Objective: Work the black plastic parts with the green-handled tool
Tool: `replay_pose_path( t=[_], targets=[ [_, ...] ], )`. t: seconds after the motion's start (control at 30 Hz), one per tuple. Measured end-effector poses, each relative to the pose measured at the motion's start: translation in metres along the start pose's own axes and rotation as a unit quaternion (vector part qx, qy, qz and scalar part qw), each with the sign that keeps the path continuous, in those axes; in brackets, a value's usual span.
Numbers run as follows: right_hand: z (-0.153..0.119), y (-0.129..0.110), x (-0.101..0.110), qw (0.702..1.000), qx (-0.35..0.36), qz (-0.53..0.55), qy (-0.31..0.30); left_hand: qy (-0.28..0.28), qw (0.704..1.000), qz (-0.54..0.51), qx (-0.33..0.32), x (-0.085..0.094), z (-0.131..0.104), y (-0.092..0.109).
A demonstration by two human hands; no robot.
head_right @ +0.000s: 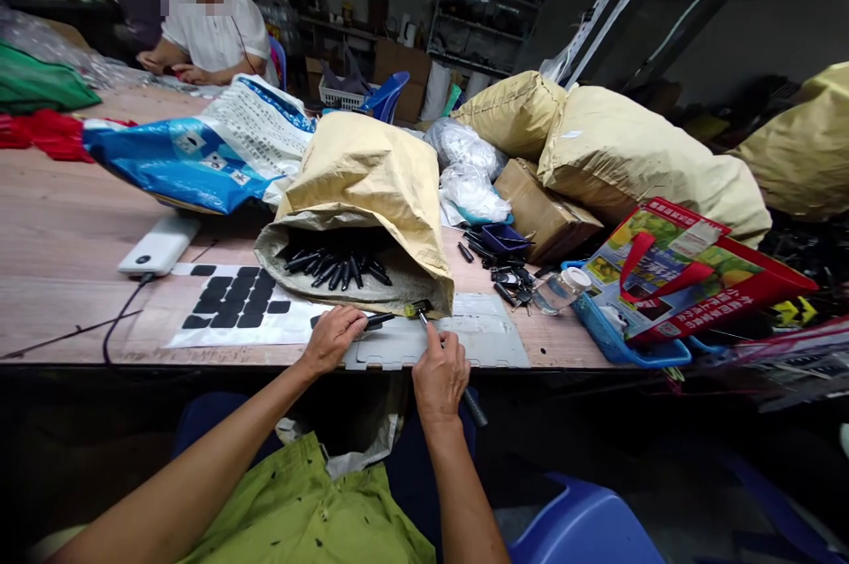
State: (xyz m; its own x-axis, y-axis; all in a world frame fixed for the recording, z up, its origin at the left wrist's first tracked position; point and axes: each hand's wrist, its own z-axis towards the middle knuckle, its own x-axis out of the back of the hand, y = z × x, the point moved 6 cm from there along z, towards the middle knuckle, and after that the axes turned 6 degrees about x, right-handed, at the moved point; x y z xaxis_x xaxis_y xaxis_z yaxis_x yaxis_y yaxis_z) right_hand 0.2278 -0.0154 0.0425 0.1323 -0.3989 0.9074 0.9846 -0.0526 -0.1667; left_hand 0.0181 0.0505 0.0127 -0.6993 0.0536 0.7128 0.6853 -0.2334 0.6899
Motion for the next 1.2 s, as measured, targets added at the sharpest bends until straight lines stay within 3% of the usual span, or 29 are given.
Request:
replay_pose_path(
  t=[0.13, 0.23, 0.27, 0.33, 0.4, 0.43, 0.5, 0.77, 1.2],
  targets=[
    [0.009, -0.014, 0.014, 0.997, 0.019, 0.074, 0.026, -0.003, 1.000, 0.026, -0.005, -0.002, 0.000, -0.001],
    [0.019, -0.032, 0.001, 0.957, 0.050, 0.283, -0.030, -0.011, 0.999, 0.030, -0.010, -0.004, -0.001, -0.002],
    [0.021, -0.039, -0.010, 0.923, 0.045, 0.375, -0.076, -0.013, 0.999, 0.028, -0.012, -0.004, -0.001, -0.002],
    [0.022, -0.053, -0.035, 0.826, -0.022, 0.538, -0.163, -0.017, 1.000, 0.020, -0.015, -0.004, -0.002, -0.003],
    [0.022, -0.064, -0.056, 0.730, -0.096, 0.644, -0.209, -0.020, 1.000, 0.008, -0.015, -0.003, -0.002, -0.004],
    [0.022, -0.069, -0.063, 0.694, -0.124, 0.676, -0.215, -0.021, 1.000, 0.002, -0.014, -0.003, -0.002, -0.004],
    [0.024, -0.073, -0.070, 0.652, -0.159, 0.711, -0.209, -0.021, 1.000, -0.014, -0.008, -0.002, -0.001, -0.004],
    [0.029, -0.070, -0.071, 0.614, -0.204, 0.732, -0.215, -0.024, 0.986, -0.163, 0.030, 0.007, -0.002, -0.007],
    [0.028, -0.075, -0.069, 0.617, -0.187, 0.736, -0.207, -0.043, 0.993, -0.109, -0.010, 0.001, -0.001, -0.008]
  ],
)
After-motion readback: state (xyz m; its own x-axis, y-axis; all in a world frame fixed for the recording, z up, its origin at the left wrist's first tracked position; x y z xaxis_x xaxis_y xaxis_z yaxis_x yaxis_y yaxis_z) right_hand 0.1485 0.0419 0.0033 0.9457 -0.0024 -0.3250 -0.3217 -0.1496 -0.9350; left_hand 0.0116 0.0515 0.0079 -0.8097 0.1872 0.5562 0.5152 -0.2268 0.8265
